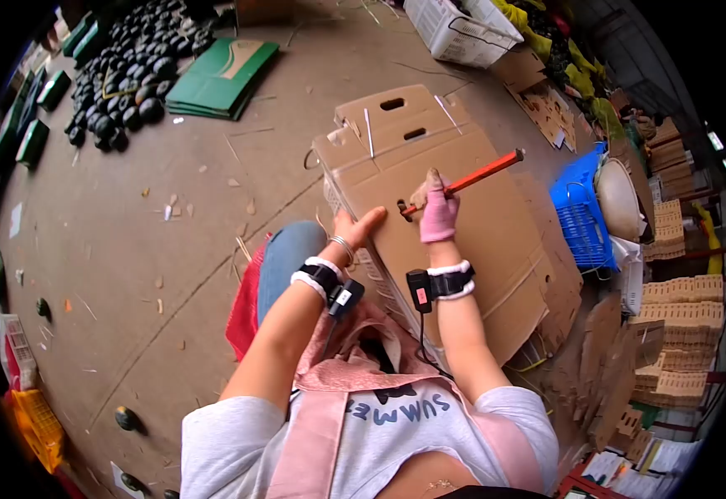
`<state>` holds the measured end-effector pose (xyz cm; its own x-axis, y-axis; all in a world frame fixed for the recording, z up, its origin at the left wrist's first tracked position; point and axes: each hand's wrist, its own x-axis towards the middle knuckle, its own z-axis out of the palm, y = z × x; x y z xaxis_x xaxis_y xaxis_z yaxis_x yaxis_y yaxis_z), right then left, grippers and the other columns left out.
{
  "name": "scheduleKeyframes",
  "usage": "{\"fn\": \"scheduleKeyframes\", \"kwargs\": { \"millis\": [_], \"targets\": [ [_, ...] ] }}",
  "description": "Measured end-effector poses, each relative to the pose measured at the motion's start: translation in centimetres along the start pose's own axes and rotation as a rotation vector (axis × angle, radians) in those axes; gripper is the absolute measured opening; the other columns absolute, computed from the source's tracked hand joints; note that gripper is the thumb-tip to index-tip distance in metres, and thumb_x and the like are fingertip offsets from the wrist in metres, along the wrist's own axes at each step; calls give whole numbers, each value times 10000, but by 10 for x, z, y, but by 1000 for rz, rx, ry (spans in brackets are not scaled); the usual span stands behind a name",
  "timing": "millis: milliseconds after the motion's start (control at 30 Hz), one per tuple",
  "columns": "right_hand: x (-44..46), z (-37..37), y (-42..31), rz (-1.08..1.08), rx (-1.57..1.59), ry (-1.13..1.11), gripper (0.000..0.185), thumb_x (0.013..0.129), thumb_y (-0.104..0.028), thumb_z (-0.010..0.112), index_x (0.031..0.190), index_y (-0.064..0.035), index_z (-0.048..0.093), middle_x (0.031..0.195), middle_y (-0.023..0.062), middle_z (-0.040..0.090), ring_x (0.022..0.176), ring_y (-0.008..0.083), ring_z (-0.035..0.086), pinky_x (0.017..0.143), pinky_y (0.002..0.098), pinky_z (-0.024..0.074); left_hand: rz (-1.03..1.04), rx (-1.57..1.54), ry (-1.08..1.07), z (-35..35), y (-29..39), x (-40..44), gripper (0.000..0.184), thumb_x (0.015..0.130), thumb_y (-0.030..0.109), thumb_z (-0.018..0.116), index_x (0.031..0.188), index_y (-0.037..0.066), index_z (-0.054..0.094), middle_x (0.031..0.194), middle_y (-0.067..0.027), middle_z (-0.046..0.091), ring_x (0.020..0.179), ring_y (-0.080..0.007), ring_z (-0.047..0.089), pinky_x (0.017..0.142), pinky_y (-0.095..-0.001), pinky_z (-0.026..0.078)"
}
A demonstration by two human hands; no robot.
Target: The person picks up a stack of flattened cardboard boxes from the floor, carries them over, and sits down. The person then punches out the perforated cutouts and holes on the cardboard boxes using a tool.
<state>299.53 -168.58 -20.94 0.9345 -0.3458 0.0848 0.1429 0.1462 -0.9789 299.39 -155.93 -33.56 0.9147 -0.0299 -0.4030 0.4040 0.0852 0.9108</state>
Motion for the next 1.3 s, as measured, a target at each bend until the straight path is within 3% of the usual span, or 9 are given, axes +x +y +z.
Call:
{"fn": "scheduleKeyframes", "kwargs": {
  "millis": [167, 433, 533, 667, 900, 967, 1100, 1167, 1300],
  "targets": [
    [-1, 1, -61, 15, 259, 200, 495, 855, -330, 515, 471, -140, 268, 413, -50, 285, 355, 61, 248, 381, 241, 232, -129, -48, 21, 1, 5, -10, 768, 596, 442, 735, 1080, -92, 473, 1056, -244, 540, 970, -305, 546, 821, -365, 444],
    [-2, 27, -256, -517, 334, -478, 492, 920, -339, 306, 467, -193, 185, 422, -72, 138, 374, 72, 91, 401, 222, 150, -82, 78, 43, 4, -1, -11, 875, 580, 502, 717, 1106, -114, 386, 1156, -272, 386, 1051, -343, 435, 898, -373, 374],
    [-21, 7, -123, -537, 59, -145, 458, 888, -313, 421, 501, -149, 238, 420, -43, 222, 354, 91, 184, 382, 250, 194, 10, 75, 53, 8, -3, -11, 872, 565, 498, 729, 1085, -113, 388, 1131, -270, 391, 1032, -338, 433, 893, -373, 376],
    [-16, 1, -56, -177, -102, -294, 429, 896, -287, 439, 531, -122, 288, 419, -15, 267, 349, 91, 258, 363, 258, 226, -42, 105, 108, 7, 17, -30, 958, 532, 514, 747, 1115, -134, 350, 1162, -291, 353, 1066, -363, 403, 936, -365, 334],
    [11, 15, -303, -843, -30, -152, 377, 908, -223, 303, 542, -176, 227, 431, -63, 227, 389, 80, 124, 389, 256, 202, -15, 179, 130, 4, 22, -32, 875, 572, 533, 707, 1117, -89, 422, 1145, -287, 401, 1080, -361, 415, 925, -387, 350],
    [0, 14, -306, -742, 58, -617, 431, 860, -307, 379, 471, -200, 227, 417, -65, 203, 382, 71, 173, 435, 254, 239, -9, 117, 85, 6, -5, -9, 783, 606, 453, 720, 1093, -90, 436, 1128, -270, 419, 1022, -319, 472, 876, -372, 405],
    [-35, -1, -44, -237, 171, -79, 431, 873, -315, 413, 495, -176, 260, 400, -46, 223, 350, 91, 202, 390, 258, 242, 19, 202, 158, 11, 4, -15, 800, 592, 448, 734, 1107, -87, 434, 1120, -237, 441, 1023, -324, 473, 875, -370, 412],
    [-14, 7, -44, -124, 262, -162, 432, 880, -319, 430, 507, -165, 277, 392, -36, 233, 333, 100, 217, 368, 261, 243, 4, 194, 127, 8, 10, -20, 983, 533, 514, 737, 1172, -109, 325, 1199, -294, 325, 1117, -375, 364, 958, -362, 316],
    [7, 4, -140, -296, 237, -154, 388, 871, -354, 460, 568, -157, 322, 413, -30, 257, 340, 120, 265, 373, 257, 271, -16, 244, 77, 1, 16, -16, 829, 580, 474, 730, 1106, -96, 438, 1155, -274, 397, 1012, -335, 497, 824, -388, 458]
  ]
}}
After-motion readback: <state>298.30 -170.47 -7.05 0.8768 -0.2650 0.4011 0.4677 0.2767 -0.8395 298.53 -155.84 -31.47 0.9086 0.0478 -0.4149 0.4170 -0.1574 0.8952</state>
